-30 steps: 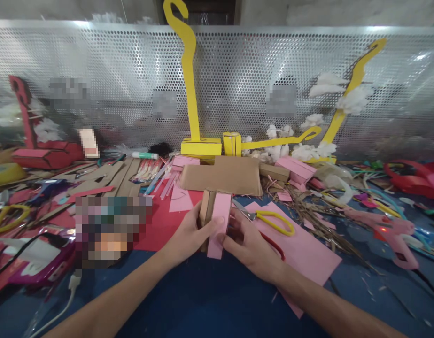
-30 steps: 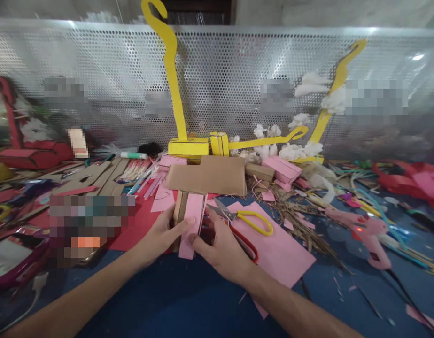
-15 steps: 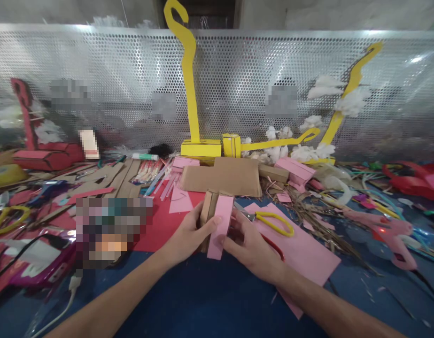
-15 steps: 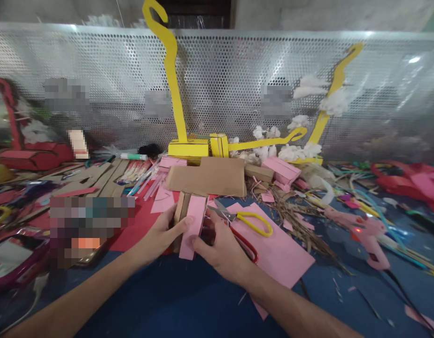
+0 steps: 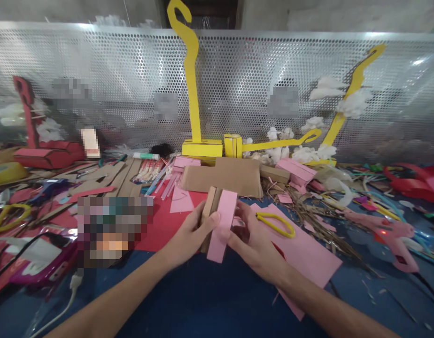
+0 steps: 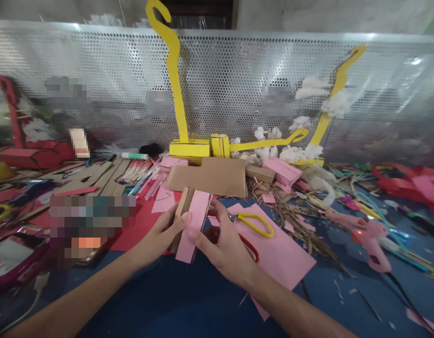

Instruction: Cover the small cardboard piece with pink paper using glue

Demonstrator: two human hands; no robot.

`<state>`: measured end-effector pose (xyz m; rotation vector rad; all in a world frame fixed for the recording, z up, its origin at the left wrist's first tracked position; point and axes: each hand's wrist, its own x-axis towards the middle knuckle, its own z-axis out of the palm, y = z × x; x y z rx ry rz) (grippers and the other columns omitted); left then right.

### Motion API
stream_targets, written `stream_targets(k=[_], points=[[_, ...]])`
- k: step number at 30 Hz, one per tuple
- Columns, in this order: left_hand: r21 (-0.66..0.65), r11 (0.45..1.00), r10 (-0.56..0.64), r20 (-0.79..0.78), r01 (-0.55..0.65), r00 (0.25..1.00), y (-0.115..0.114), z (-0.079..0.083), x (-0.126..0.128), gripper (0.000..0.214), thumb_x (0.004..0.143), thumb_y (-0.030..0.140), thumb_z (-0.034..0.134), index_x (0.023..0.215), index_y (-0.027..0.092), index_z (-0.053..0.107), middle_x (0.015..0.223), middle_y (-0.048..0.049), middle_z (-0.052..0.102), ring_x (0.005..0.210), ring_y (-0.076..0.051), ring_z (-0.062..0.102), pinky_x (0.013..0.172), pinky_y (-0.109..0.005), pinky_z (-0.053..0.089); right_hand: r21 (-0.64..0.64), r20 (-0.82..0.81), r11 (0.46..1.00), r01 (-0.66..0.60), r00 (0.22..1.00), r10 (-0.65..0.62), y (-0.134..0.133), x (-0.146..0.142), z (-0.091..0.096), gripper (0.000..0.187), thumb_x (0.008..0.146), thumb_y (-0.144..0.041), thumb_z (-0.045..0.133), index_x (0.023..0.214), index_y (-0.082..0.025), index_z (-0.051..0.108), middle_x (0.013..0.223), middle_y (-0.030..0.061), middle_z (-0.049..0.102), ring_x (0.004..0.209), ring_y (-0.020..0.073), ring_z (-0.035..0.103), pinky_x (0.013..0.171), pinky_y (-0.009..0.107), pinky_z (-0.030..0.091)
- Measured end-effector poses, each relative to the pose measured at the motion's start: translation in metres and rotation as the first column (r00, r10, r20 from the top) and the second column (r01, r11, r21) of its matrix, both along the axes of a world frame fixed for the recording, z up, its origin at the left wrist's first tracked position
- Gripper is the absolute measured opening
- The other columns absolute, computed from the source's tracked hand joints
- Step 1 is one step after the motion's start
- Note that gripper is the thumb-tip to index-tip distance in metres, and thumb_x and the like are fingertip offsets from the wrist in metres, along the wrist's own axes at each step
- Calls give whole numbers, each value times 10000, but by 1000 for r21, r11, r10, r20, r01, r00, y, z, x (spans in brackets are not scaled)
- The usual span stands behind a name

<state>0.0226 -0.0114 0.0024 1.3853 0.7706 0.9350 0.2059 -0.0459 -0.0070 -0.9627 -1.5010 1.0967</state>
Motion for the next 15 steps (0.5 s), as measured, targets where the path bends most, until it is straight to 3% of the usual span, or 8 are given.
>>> stream_targets(k=[4, 6, 10, 12, 15], points=[[-41, 999, -11, -84, 7, 996, -2, -3, -1, 584, 949, 606, 536, 1424, 267, 553, 1369, -103, 642, 1320, -318, 554, 1077, -425, 484, -24, -23, 1000, 14, 1000, -15, 5, 2, 0, 540, 850, -380, 791, 1299, -265, 514, 1348, 95, 629, 1182, 269, 653, 993, 436, 557], [-37, 997, -70, -66, 68, 995, -2, -2, -2, 589, 959, 604, 515, 1441, 266, 535, 1388, -115, 623, 1353, -318, 524, 1106, -443, 460, -56, -65, 998, 37, 997, -41, 8, 5, 0, 456, 864, -387, 775, 1231, -259, 539, 1289, 88, 666, 1124, 251, 684, 963, 416, 569], [7, 967, -255, -65, 256, 965, -2, -2, -2, 798, 808, 434, 795, 1492, 259, 424, 1373, -140, 607, 1212, -324, 619, 930, -422, 573, -74, -187, 995, 74, 978, -87, 10, 8, 4, 423, 895, -415, 731, 1229, -275, 511, 1230, 75, 693, 961, 214, 720, 774, 349, 602], [-15, 971, -240, -92, 239, 967, -2, -3, -1, 865, 744, 364, 858, 1478, 256, 412, 1315, -129, 634, 1123, -300, 657, 824, -369, 597, -80, -230, 991, 104, 966, -120, 11, 9, 6, 428, 904, -436, 710, 1244, -290, 494, 1146, 54, 711, 785, 179, 706, 606, 296, 567], [-3, 997, -80, -54, 80, 995, 3, -4, 0, 728, 749, 358, 853, 1374, 223, 504, 1231, -105, 677, 1085, -260, 666, 801, -308, 582, -75, -264, 973, 217, 937, -229, 12, 9, 11, 437, 885, -462, 718, 1228, -291, 507, 944, 4, 704, 613, 137, 620, 494, 252, 481]])
